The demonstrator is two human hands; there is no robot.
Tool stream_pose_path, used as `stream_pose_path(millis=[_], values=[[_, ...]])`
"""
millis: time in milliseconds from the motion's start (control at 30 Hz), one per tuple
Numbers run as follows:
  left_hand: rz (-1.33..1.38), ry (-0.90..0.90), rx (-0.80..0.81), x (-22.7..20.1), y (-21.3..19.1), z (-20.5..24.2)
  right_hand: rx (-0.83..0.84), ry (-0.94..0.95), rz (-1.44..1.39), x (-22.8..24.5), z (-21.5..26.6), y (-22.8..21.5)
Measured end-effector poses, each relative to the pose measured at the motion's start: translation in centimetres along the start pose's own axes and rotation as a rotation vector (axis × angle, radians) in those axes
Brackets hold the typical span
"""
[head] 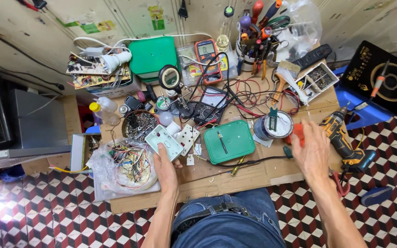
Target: The person assembles a white electrical switch box at a cluttered workbench. They hold the box and drill holes into it with a cordless drill, thread electrical wires through the box, strip wire ends with pliers, and connect the wires to terminals inside the box.
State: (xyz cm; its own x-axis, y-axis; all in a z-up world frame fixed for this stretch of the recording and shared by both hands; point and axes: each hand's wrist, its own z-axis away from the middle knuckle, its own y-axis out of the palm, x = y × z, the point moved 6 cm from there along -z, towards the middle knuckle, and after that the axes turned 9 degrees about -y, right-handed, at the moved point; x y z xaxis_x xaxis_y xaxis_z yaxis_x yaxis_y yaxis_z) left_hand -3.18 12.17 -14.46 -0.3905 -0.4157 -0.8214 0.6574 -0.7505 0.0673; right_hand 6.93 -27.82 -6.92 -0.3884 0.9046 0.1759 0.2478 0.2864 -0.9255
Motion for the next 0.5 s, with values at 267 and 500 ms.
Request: stream_pose_path(millis=[267,500], values=[[0.072,-0.228,-0.121,2.5,-2.9,2.3,0.450,-0.026,-0.403,11.7,6.9,12.8],[0.047,-0.298,-0.093,2.9,-2.5,3.3,0.414,-0.131,-0.426,14.4,7.6,15.5]])
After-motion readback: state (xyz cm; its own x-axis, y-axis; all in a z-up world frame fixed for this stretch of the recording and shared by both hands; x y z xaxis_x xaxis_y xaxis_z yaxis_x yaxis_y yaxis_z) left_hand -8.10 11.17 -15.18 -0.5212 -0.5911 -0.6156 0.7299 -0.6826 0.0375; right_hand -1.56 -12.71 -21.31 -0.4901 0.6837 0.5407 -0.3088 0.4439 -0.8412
